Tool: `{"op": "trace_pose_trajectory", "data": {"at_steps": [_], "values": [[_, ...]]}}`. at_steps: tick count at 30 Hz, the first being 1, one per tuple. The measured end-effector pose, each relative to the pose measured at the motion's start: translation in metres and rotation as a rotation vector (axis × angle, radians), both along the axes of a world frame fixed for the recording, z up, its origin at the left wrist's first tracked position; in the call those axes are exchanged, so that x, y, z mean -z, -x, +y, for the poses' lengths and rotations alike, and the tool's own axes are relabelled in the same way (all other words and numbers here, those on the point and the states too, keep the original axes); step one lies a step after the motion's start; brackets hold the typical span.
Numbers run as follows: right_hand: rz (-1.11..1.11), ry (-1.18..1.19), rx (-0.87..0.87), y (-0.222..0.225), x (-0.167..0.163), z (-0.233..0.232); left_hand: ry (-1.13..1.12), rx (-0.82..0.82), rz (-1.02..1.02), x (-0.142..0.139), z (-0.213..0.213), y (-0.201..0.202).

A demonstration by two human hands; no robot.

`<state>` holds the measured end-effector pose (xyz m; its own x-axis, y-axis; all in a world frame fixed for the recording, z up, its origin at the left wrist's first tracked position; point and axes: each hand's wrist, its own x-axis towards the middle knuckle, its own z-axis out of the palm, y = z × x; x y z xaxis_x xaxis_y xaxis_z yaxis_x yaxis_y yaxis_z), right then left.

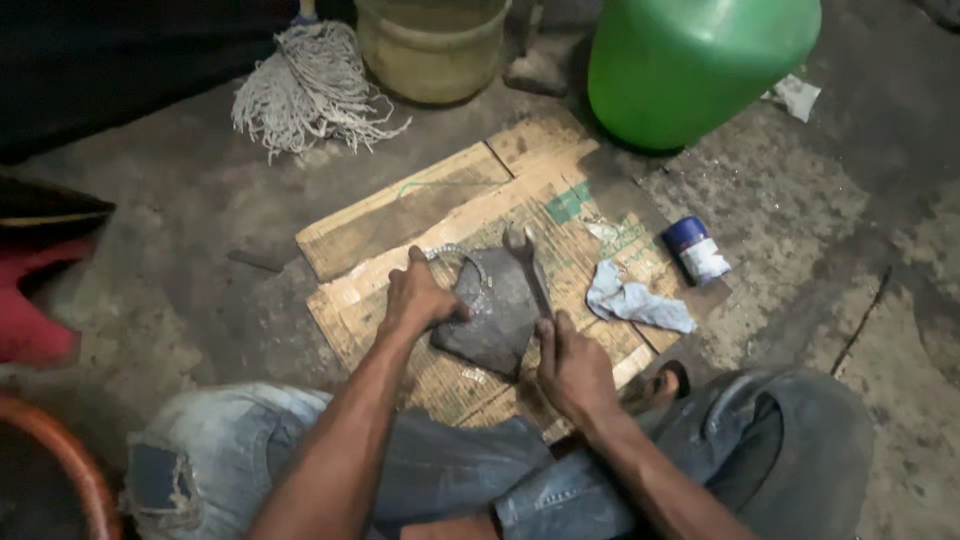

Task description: The person sits on the floor and repeatedly strikes a small metal object with a hammer to shape it. The object is held in place on a flat stone resting on a piece of cardboard. The person adjusts the object's position occasionally while continuing to hammer it.

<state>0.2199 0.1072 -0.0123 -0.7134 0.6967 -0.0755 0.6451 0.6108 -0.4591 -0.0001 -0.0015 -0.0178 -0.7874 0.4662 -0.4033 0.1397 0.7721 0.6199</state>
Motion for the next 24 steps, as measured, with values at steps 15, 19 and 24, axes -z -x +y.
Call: {"op": "trace_pose_trajectory", "data": {"at_steps": [15,19,24], "values": [[-0.21,0.014,-0.096,0.008,-0.011,0.009,0.013,0.012,-0.018,-0.01,-0.002,-0.001],[-0.141,0.037,-0.031,0.005,-0.008,0.009,0.016,-0.01,-0.041,-0.009,-0.002,-0.003],[-0.268,0.028,-0.133,0.006,-0.002,0.011,0.057,-0.018,-0.068,-0.008,0.0,-0.001]]}}
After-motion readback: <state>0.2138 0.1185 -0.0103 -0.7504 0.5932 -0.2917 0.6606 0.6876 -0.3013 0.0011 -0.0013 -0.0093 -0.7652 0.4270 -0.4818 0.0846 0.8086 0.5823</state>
